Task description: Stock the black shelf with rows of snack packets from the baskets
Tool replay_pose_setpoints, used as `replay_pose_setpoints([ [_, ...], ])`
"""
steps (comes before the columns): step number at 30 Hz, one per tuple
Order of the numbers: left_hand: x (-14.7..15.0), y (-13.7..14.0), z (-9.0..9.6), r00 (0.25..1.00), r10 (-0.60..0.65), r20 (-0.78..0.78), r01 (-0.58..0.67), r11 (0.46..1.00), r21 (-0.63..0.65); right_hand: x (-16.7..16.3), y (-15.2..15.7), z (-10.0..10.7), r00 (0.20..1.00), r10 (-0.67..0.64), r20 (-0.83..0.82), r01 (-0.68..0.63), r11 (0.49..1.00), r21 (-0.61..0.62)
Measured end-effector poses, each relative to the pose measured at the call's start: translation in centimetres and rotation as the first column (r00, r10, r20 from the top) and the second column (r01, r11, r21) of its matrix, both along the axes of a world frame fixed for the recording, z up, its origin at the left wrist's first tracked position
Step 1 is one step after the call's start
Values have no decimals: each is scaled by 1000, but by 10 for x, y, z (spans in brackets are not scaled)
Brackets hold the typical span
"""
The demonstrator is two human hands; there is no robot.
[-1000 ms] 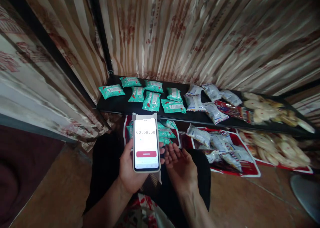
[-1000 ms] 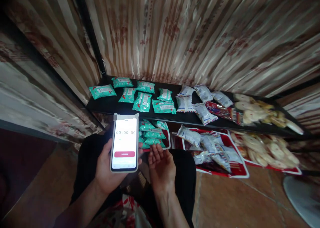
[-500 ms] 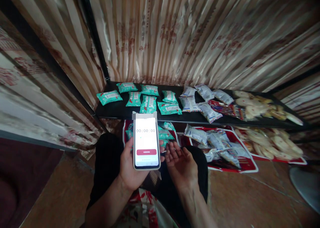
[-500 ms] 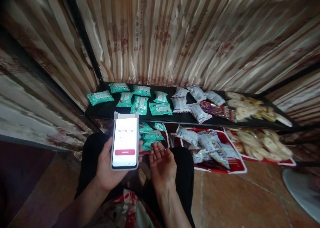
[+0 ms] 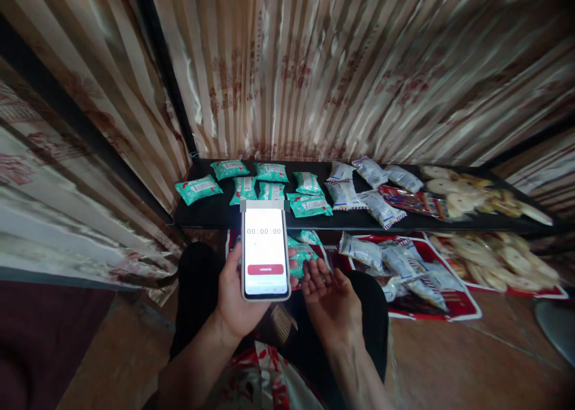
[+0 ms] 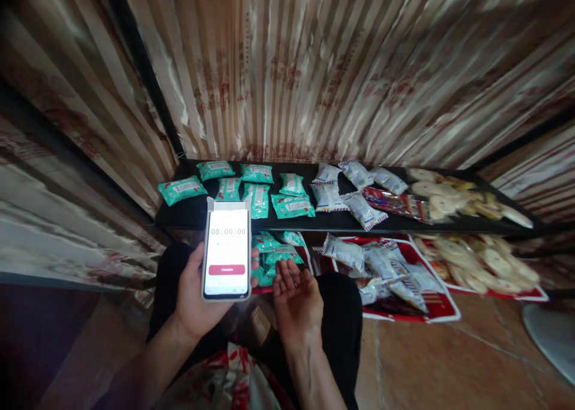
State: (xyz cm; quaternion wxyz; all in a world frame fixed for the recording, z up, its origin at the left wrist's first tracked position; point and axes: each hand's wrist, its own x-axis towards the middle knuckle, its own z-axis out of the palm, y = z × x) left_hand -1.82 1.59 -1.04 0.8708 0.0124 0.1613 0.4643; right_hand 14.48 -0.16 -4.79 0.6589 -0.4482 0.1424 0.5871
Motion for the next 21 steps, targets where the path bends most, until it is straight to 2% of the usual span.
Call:
replay_pose_setpoints([
  [10,1,-1,8,1000,11,-16,-10,1000,20,4,-3,-8,1000,13,7,-13,1000,24],
  [18,7,-8,18,1000,-13,-24,14,998,62,5,-9,-1,1000,-16,-21,16,1000,13],
  [21,10,-10,21,999,-13,-30,15,995,96,7,-11,-4,1000,-10,-23,11,999,46],
])
